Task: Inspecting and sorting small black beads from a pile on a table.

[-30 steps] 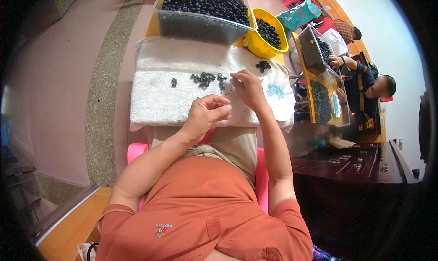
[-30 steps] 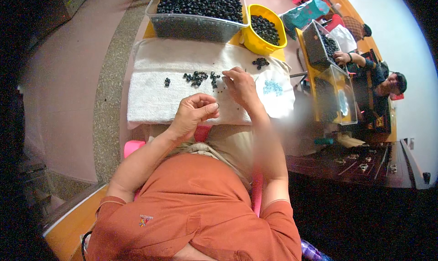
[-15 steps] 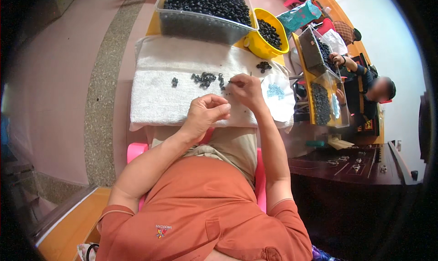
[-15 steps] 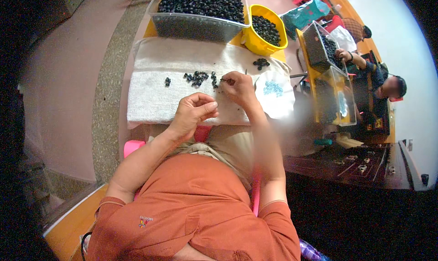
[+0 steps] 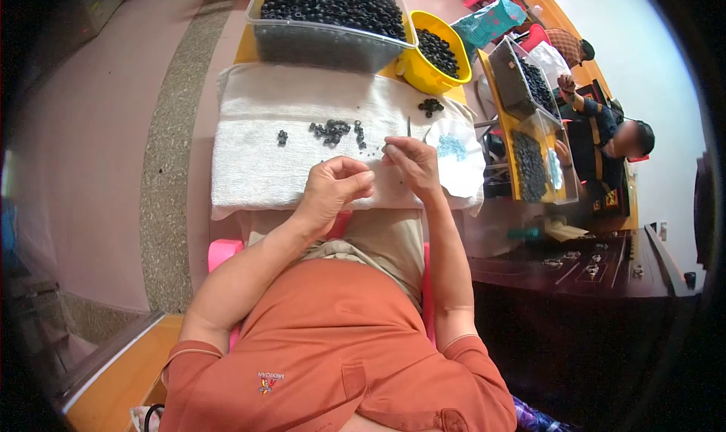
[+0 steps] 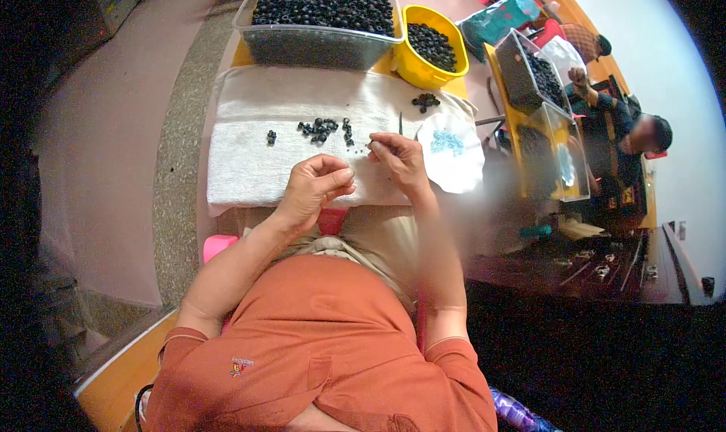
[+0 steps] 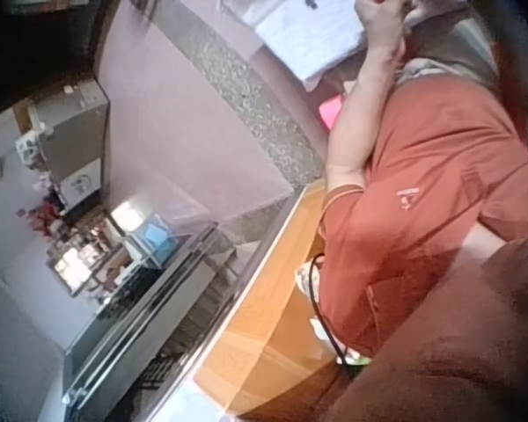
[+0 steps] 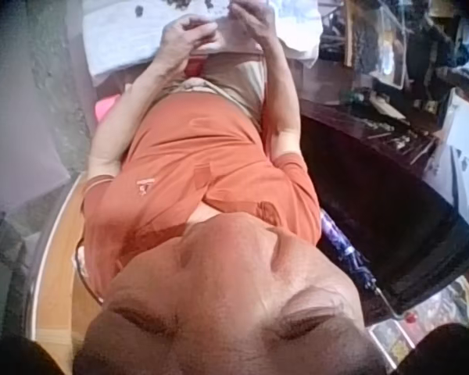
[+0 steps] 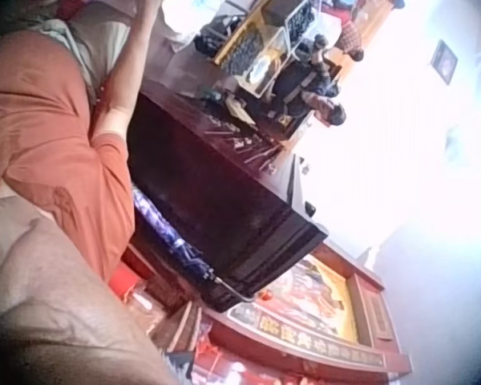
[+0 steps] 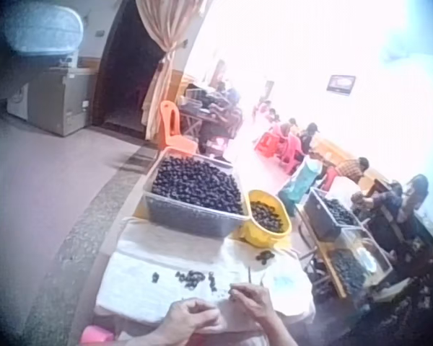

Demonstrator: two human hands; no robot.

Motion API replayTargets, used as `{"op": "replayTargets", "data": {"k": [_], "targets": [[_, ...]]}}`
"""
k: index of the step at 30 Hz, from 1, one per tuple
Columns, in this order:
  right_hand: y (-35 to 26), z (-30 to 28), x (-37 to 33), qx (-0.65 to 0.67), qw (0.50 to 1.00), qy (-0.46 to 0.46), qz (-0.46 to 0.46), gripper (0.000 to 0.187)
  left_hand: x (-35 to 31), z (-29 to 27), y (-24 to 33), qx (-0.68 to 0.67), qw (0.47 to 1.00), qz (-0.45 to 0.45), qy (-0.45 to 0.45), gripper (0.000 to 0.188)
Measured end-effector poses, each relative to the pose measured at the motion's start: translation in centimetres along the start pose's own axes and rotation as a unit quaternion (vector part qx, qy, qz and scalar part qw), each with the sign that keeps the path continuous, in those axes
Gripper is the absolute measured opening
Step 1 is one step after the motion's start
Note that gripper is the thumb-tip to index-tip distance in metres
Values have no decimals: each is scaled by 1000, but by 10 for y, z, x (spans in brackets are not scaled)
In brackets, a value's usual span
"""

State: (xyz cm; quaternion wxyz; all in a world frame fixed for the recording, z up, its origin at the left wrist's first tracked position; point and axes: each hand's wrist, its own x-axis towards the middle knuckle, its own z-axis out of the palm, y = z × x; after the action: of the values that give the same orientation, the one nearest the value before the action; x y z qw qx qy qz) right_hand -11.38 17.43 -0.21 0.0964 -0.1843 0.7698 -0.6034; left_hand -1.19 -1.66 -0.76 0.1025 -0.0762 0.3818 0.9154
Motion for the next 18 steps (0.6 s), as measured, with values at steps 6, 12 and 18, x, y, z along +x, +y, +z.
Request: {"op": "replayTargets", "data": {"k": [6, 12, 18], "targets": [[6, -3, -2, 15, 998, -10, -56, 13, 0, 0, 0, 7, 1000, -1, 0, 8], [4, -4, -6, -11, 998, -14, -53, 10, 1, -2, -1, 4, 1000, -2, 1, 8], [-6, -1, -11, -1, 1000, 4, -16, 8, 0, -2, 0, 13, 1000, -2, 1, 8]]}}
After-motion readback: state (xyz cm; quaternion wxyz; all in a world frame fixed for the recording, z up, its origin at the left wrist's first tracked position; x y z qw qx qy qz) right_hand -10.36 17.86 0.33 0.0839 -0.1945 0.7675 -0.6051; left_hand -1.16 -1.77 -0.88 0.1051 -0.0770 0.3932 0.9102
